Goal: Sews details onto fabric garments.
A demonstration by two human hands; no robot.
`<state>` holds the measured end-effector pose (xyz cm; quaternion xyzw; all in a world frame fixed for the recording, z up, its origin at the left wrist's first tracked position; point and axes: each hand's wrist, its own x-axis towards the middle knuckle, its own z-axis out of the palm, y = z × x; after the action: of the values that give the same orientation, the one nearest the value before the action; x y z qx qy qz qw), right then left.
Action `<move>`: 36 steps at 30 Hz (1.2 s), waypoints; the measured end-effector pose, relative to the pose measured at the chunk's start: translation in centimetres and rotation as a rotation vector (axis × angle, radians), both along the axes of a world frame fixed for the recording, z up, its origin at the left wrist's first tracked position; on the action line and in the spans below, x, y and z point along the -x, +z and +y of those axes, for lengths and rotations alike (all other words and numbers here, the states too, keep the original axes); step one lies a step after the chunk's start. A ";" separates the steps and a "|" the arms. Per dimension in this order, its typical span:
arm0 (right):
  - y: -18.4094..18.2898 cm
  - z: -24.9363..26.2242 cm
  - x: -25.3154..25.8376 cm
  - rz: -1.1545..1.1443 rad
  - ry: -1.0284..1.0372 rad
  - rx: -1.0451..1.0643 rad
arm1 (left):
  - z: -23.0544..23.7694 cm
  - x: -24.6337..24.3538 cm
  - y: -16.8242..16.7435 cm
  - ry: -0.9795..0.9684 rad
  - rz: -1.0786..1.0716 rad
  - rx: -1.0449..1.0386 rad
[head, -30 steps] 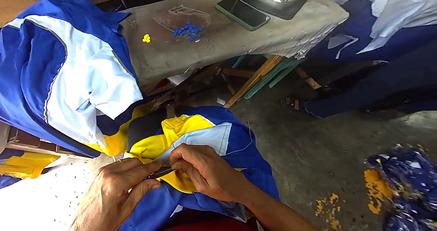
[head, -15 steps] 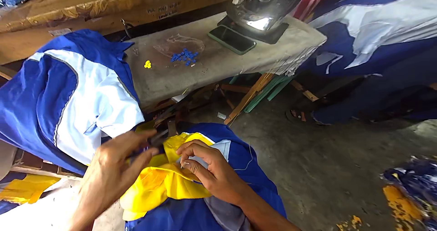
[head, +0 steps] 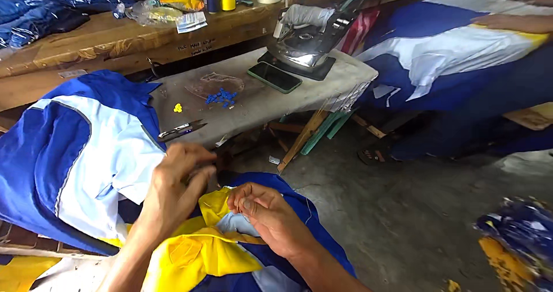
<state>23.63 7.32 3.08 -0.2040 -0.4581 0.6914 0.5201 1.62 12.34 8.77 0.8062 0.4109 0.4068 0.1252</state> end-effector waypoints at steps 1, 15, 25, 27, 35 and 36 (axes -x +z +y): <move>0.2 -0.1 0.3 0.044 0.031 0.043 | -1.9 -0.3 -0.6 -0.100 -0.114 0.083; -0.3 -3.3 3.2 0.153 0.244 0.213 | -10.6 -1.9 -6.6 -0.071 -0.680 0.141; 0.9 -3.4 -1.2 -0.489 0.118 -0.464 | -12.4 2.2 -2.3 -0.358 -1.285 0.435; 1.1 -3.5 -3.2 -0.624 0.026 -0.551 | -12.8 4.2 -1.7 -0.267 -1.202 0.357; 2.2 -3.2 -10.5 -0.801 -0.381 -0.572 | -13.8 9.2 -1.0 -0.039 -1.131 0.255; 2.4 -3.2 -11.1 -0.800 -0.431 -0.567 | -13.8 9.3 -0.9 -0.014 -1.109 0.239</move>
<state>34.72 4.09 5.46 -0.3928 -0.7370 0.2862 0.4697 -7.70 -1.47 7.85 0.4546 0.3216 0.7192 0.4155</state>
